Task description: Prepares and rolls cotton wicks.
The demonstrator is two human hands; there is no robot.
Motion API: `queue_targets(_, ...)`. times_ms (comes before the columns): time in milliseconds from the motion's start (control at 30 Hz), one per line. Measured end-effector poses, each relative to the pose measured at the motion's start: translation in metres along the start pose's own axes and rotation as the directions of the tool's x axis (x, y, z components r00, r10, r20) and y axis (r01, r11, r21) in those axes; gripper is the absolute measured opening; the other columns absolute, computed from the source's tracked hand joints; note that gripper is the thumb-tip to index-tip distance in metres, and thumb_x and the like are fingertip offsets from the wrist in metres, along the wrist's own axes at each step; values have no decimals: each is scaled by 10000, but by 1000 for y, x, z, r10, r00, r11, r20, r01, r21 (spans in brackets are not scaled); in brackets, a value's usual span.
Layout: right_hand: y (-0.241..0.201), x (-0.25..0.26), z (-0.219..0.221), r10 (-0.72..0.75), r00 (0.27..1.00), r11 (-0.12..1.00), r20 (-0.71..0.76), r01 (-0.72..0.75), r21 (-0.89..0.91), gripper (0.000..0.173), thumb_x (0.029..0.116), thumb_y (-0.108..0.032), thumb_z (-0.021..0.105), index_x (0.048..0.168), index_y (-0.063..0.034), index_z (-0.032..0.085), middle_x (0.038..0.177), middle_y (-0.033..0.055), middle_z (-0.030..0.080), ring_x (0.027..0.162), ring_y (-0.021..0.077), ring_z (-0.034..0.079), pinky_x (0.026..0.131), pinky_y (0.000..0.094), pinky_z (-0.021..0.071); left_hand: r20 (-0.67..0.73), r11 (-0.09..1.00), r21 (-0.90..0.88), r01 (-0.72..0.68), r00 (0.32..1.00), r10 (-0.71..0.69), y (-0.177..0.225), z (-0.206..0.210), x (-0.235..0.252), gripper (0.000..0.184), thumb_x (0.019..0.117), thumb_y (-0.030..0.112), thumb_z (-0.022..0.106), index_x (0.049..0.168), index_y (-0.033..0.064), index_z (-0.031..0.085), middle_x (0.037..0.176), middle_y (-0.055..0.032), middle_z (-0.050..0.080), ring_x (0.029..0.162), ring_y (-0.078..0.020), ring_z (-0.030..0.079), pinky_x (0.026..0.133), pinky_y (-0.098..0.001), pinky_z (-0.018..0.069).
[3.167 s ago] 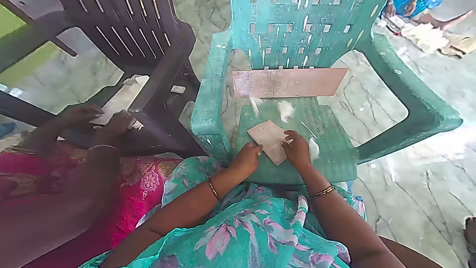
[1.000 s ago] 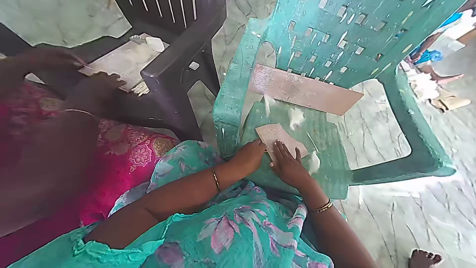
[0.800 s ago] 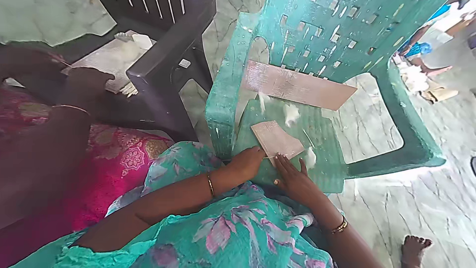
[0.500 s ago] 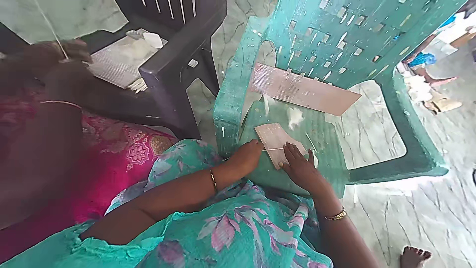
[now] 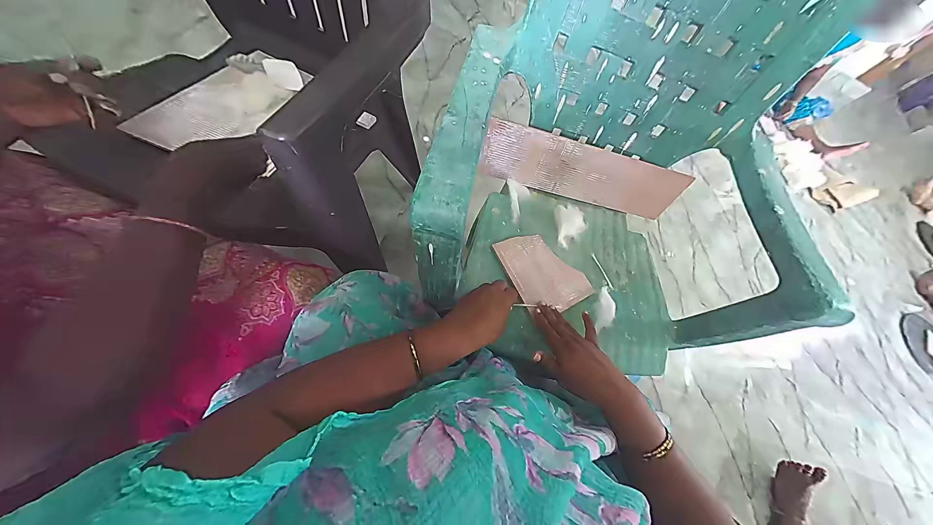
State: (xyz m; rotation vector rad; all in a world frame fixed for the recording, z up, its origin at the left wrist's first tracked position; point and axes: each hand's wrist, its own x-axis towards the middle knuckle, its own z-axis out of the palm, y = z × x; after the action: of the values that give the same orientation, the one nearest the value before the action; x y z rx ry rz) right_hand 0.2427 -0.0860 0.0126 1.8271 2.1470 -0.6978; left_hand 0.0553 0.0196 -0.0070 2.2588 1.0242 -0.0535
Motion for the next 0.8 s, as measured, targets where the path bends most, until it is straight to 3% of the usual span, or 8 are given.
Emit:
queue_targets(67, 2, -13, 3, -44, 988, 997, -148, 53, 63, 628, 1061, -465, 459, 1564, -89, 429, 1606, 87, 441, 1513, 265, 370, 1208, 711, 37, 8, 1000, 12, 1, 1000, -1, 1, -1, -3, 272, 1074, 118, 486, 1261, 11, 651, 1250, -190, 619, 1184, -354, 621, 1012, -502, 515)
queue_targets(100, 5, -17, 10, -72, 949, 992, -307, 101, 80, 524, 1038, -394, 537, 1450, -73, 582, 1460, 100, 604, 1397, 292, 529, 1188, 737, 117, 5, 1000, 8, -4, 1000, 4, 2, -1, -6, 274, 1073, 117, 488, 1261, 12, 658, 1252, -195, 622, 1187, -361, 620, 1011, -512, 514)
queue_targets(167, 9, -16, 22, -67, 807, 987, -587, 140, 80, 321, 992, -260, 623, 1218, -70, 747, 1181, 106, 749, 1166, 323, 688, 1123, 750, 275, 0, 1000, 7, -29, 1000, 29, 3, -2, -10, 269, 1075, 119, 481, 1244, 17, 664, 1235, -198, 624, 1178, -366, 621, 1005, -521, 513)
queue_targets(233, 11, -12, 28, -8, 702, 993, -712, 86, 75, 239, 976, -205, 634, 1128, -85, 774, 1114, 105, 757, 1120, 333, 698, 1081, 701, 378, -10, 998, 16, -68, 998, 68, 6, -1, -15, 275, 1082, 129, 467, 1235, 21, 667, 1211, -190, 632, 1163, -353, 627, 994, -514, 518)
queue_targets(300, 11, -7, 31, 39, 662, 996, -749, 35, 83, 216, 964, -189, 651, 1117, -100, 776, 1118, 106, 752, 1128, 339, 690, 1055, 669, 416, -35, 993, 21, -120, 992, 120, 8, 1, -19, 282, 1081, 132, 465, 1222, 14, 679, 1174, -189, 643, 1130, -344, 640, 984, -498, 524)
queue_targets(467, 8, -4, 33, 51, 701, 994, -712, 32, 102, 188, 984, -171, 620, 1023, -94, 787, 1054, 103, 763, 1100, 323, 701, 1045, 628, 437, -44, 984, 11, -176, 983, 176, 17, -1, -27, 281, 1081, 128, 462, 1200, -2, 681, 1168, -194, 647, 1114, -341, 645, 974, -490, 526)
queue_targets(633, 8, -10, 29, 84, 688, 992, -721, 8, 124, 156, 952, -115, 636, 930, -85, 788, 988, 105, 767, 1066, 333, 706, 1022, 636, 435, -73, 980, 9, -197, 978, 197, 17, -1, -28, 243, 1052, 85, 493, 1151, -4, 697, 1136, -180, 643, 1081, -331, 649, 948, -484, 538)
queue_targets(800, 32, -26, 4, 353, 695, 926, -626, -166, 338, 186, 984, -115, 617, 1007, -28, 780, 1061, 182, 743, 1129, 402, 654, 1047, 640, 408, -250, 983, -3, -184, 952, 177, -2, -8, -22, 204, 1019, 40, 548, 1125, -19, 712, 1080, -209, 650, 1019, -368, 664, 907, -532, 556)
